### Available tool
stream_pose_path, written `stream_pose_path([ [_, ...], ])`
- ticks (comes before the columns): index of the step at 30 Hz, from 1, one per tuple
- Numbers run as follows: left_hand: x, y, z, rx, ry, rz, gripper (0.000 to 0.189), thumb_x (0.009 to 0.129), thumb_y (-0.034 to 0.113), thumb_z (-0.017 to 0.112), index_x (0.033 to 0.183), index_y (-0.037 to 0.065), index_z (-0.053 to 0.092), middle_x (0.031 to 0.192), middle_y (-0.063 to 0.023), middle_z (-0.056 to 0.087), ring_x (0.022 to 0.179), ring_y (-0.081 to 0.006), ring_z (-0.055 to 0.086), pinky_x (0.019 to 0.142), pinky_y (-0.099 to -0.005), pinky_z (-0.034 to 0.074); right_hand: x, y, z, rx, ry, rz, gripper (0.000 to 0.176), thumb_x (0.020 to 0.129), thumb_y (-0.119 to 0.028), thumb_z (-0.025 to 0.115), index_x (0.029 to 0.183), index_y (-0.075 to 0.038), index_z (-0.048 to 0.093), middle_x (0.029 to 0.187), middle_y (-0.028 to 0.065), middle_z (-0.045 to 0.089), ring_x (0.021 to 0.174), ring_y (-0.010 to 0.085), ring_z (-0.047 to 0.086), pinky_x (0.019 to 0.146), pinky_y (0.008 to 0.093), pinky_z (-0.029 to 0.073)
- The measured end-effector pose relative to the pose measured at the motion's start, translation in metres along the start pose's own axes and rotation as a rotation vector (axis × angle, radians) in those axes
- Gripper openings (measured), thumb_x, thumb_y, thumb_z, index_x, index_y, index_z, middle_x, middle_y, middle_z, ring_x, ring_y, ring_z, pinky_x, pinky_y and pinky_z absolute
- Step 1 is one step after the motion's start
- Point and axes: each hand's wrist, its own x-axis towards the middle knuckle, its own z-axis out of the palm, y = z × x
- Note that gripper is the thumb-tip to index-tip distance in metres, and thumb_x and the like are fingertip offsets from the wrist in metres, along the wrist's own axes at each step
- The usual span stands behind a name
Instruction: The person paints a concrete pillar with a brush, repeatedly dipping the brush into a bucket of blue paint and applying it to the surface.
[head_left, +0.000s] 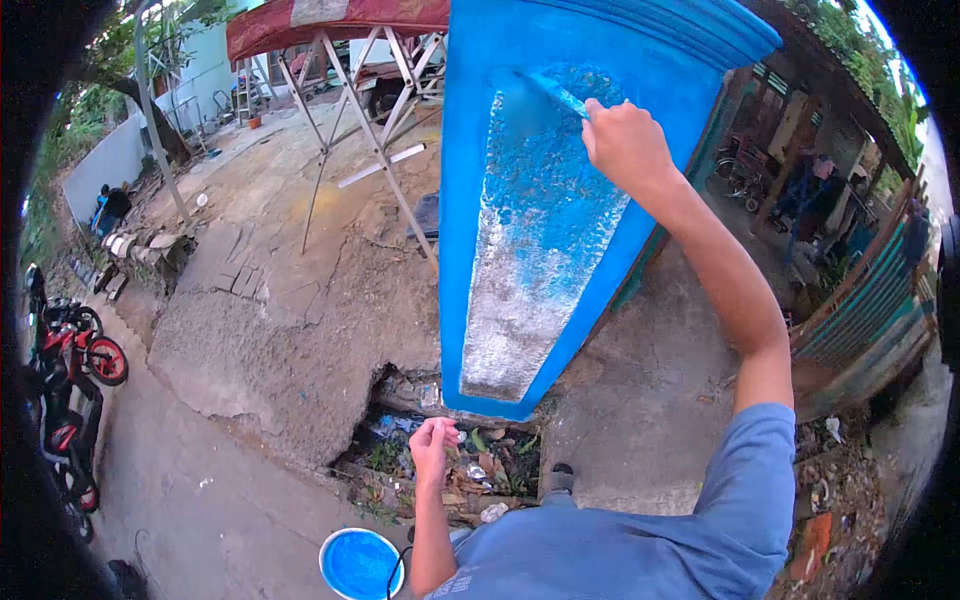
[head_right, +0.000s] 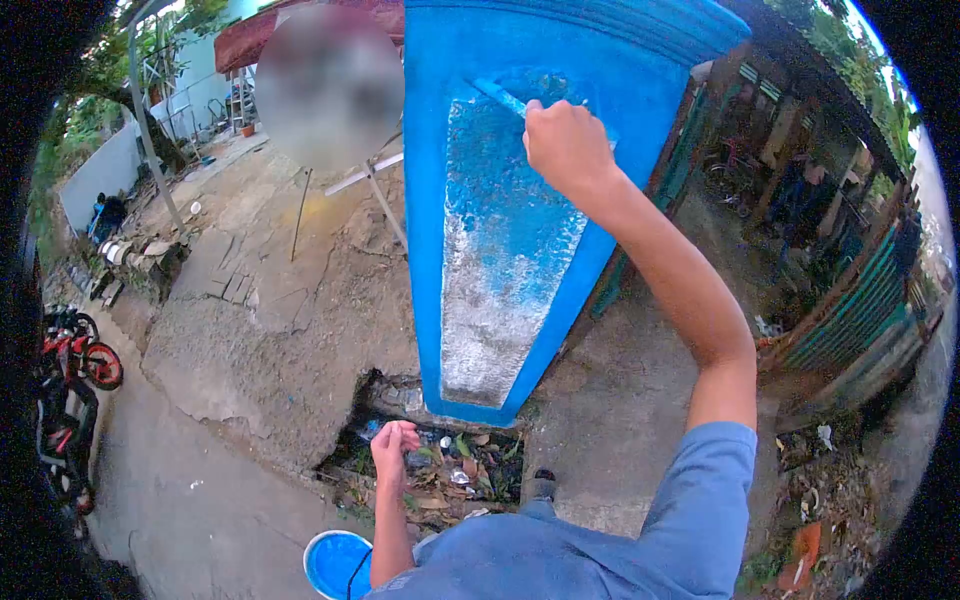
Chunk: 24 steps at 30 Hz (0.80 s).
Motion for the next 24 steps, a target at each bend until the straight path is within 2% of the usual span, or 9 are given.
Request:
stream_pose_path([
  [5,0.004,0.005,0.007,0.003,-0.041,-0.014,0.026,0.09,0.021,0.048,0.086,-0.001,0.059,0.07,-0.0044,0.059,0.058,-0.0094,0.054,0.053,-0.0213,0.043,-0.015,0.043,0.009,-0.095,-0.042,0.02,0.012,0.077,-0.009,0.051,0.074,0.001,0.058,0.07,0.0194,0.06,0.066,0.0359,0.062,0.056,0.0443,0.051],
  [10,0.014,-0.001,0.011,0.011,-0.06,-0.029,0.027,0.089,0.024,0.049,0.085,-0.001,0.06,0.069,-0.0042,0.059,0.059,-0.0085,0.053,0.054,-0.0209,0.041,-0.026,0.059,-0.017,-0.162,0.074,0.019,0.012,0.076,-0.006,0.049,0.07,0.0,0.058,0.068,0.0187,0.059,0.065,0.0342,0.062,0.055,0.0434,0.051],
  [14,0.02,0.005,0.025,0.058,-0.116,-0.048,0.028,0.09,0.024,0.049,0.085,-0.001,0.06,0.069,-0.0043,0.059,0.059,-0.0086,0.053,0.055,-0.0209,0.042,-0.024,0.084,-0.008,-0.216,0.05,-0.003,0.009,0.073,-0.006,0.051,0.07,0.0,0.058,0.068,0.0188,0.059,0.065,0.034,0.062,0.055,0.0431,0.051],
  [21,0.025,-0.002,0.03,0.085,-0.128,0.003,0.03,0.092,0.026,0.044,0.085,0.0,0.056,0.068,-0.0037,0.058,0.056,-0.0088,0.052,0.052,-0.0209,0.041,-0.031,0.075,-0.024,-0.206,0.004,0.05,0.011,0.073,-0.006,0.051,0.068,0.0,0.058,0.068,0.0195,0.059,0.065,0.0341,0.062,0.055,0.0425,0.051],
  [24,0.025,-0.007,0.028,0.077,-0.131,-0.021,0.03,0.092,0.026,0.044,0.086,-0.001,0.057,0.068,-0.0039,0.058,0.057,-0.0088,0.052,0.052,-0.0209,0.041,-0.028,0.075,-0.02,-0.175,0.059,0.033,0.011,0.073,-0.007,0.051,0.068,0.0,0.057,0.069,0.0198,0.059,0.066,0.0345,0.062,0.055,0.0426,0.051],
])
